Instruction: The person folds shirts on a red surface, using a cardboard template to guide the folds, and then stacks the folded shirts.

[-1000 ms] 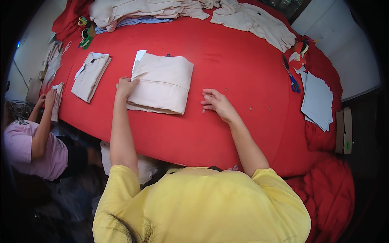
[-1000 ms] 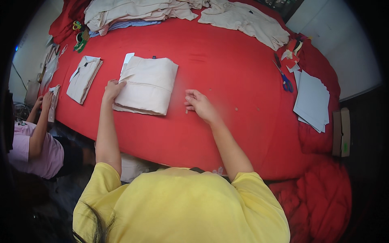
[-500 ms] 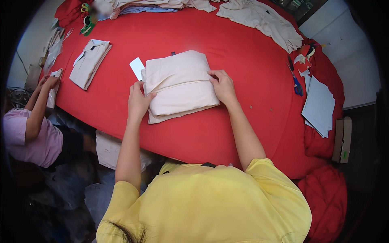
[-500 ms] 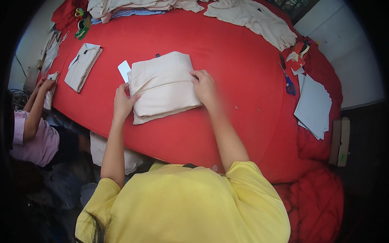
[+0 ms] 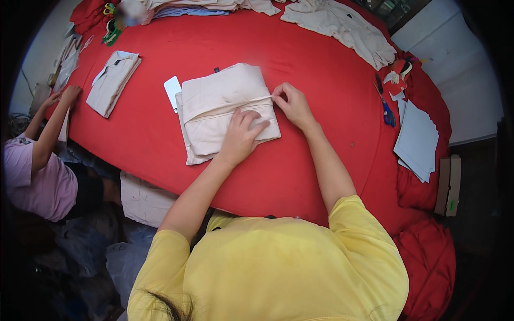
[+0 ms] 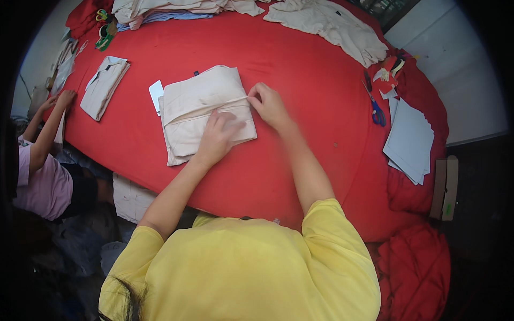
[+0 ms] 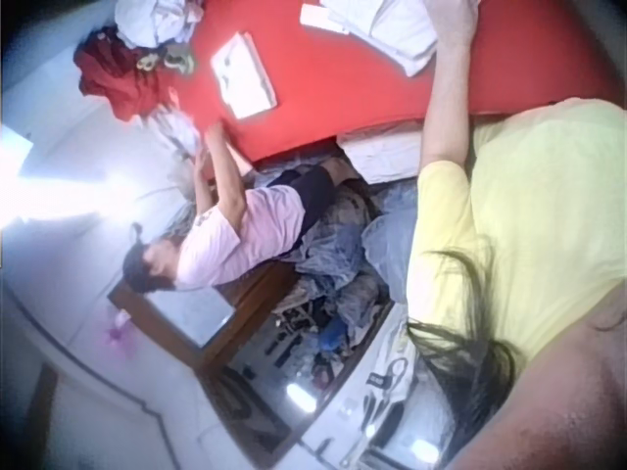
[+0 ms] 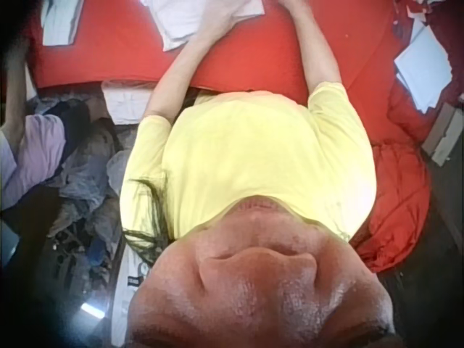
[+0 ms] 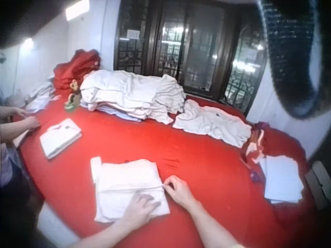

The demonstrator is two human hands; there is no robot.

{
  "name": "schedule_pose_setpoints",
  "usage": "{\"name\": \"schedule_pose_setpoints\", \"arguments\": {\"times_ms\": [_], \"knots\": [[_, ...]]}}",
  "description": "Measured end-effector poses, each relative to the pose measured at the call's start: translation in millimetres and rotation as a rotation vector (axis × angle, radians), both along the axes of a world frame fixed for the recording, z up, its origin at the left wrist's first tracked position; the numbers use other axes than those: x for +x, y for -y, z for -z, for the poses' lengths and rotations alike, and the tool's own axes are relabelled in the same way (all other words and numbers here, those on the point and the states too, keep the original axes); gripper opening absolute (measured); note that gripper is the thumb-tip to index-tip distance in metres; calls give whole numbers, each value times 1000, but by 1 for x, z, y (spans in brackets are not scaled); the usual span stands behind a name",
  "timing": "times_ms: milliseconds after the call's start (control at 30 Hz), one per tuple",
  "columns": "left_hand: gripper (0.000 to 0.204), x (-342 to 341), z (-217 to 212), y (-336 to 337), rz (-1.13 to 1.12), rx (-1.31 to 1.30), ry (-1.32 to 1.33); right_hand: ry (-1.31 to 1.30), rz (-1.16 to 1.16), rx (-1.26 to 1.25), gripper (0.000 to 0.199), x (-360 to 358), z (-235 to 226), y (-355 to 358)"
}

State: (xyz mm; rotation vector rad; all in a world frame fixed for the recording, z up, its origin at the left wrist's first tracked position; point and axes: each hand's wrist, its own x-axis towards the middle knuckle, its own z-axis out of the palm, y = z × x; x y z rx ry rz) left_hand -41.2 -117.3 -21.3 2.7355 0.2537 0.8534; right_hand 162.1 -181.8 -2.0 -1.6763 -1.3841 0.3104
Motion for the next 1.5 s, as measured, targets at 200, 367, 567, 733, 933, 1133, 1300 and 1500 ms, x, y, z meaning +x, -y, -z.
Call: {"name": "schedule_pose_setpoints", "arguments": {"times_ms": [200, 367, 567, 733, 933, 1133, 1300, 1500], "knots": [[49, 4, 11, 5, -116, 21, 55, 234, 141, 112, 8, -47, 22, 44], [44, -10, -14, 18, -174, 88, 63, 73, 189, -3, 22, -47, 15, 41], [41, -85, -37, -39, -659, 128, -10, 322, -157, -234, 63, -75, -11, 39], [27, -132, 1, -66, -406, -111, -3, 419, -196, -146, 59, -64, 6, 38], [20, -131, 4, -48, -367, -21, 191, 406, -126, -139, 63, -61, 14, 34], [18, -153, -23, -32, -321, -491, -63, 756, 60, -373, 61, -125, -21, 38], [34, -120, -29, -118, -511, -177, 163, 534, -200, -70, 49, -219, -3, 15], [25, -112, -14, -143, -493, -337, -226, 668, -287, -250, 32, -182, 7, 21]]}}
